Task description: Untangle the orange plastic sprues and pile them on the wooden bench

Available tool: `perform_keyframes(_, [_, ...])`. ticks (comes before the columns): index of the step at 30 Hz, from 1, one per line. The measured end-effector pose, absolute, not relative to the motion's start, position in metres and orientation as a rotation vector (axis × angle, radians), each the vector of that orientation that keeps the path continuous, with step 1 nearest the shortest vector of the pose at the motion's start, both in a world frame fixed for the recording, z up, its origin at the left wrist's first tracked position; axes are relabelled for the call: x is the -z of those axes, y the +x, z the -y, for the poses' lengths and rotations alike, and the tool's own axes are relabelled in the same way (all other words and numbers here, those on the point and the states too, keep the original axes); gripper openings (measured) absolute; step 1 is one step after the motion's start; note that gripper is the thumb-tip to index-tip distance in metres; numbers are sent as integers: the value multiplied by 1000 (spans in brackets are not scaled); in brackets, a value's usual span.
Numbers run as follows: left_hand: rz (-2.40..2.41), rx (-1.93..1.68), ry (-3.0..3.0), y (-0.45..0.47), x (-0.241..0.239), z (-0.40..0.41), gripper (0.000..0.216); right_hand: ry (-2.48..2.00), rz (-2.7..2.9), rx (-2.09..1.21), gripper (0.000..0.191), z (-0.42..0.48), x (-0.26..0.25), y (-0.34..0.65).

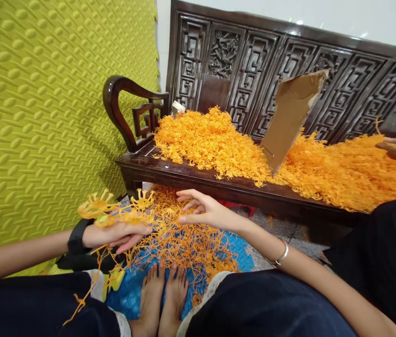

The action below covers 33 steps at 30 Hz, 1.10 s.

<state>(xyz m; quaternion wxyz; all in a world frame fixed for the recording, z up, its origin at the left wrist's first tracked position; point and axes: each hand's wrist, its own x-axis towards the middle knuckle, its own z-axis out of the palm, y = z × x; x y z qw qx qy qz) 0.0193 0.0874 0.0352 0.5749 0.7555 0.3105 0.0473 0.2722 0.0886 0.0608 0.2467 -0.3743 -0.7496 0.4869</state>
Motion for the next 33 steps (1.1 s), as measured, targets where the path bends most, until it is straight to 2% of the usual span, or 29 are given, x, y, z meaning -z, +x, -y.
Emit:
perform_keyframes(2, [-689, -93, 1752, 23, -38, -85, 57, -938, 2178, -1233, 62, -85, -63, 265])
perform_keyframes(3, [-678, -83, 1753, 24, -39, -84, 56, -900, 2262, -1146, 57, -83, -64, 262])
perform_keyframes(7, [-634, -68, 1809, 28, -42, -81, 58, -875, 2559, -740, 24, -80, -65, 255])
perform_keyframes(11, [-565, -66, 1846, 29, -43, -78, 60, -972, 2680, -511, 25, -78, -63, 249])
perform_keyframes(15, [-542, -57, 1844, 31, -45, -74, 61, -891, 2859, -265, 9, -73, -61, 243])
perform_keyframes(18, [-546, -31, 1861, 31, -45, -74, 61, -869, 2833, -167, 11, -74, -63, 242])
perform_keyframes(21, [-570, -36, 1909, 25, -38, -78, 62, -982, 2550, -298, 9, -78, -67, 247])
perform_keyframes(27, [-605, -359, 1859, 11, -23, -91, 58, -1176, 1662, -931, 15, -88, -74, 262])
perform_keyframes(33, [-739, -385, 1759, 15, -45, -91, 59, -1131, 1430, -1026, 12, -90, -78, 266])
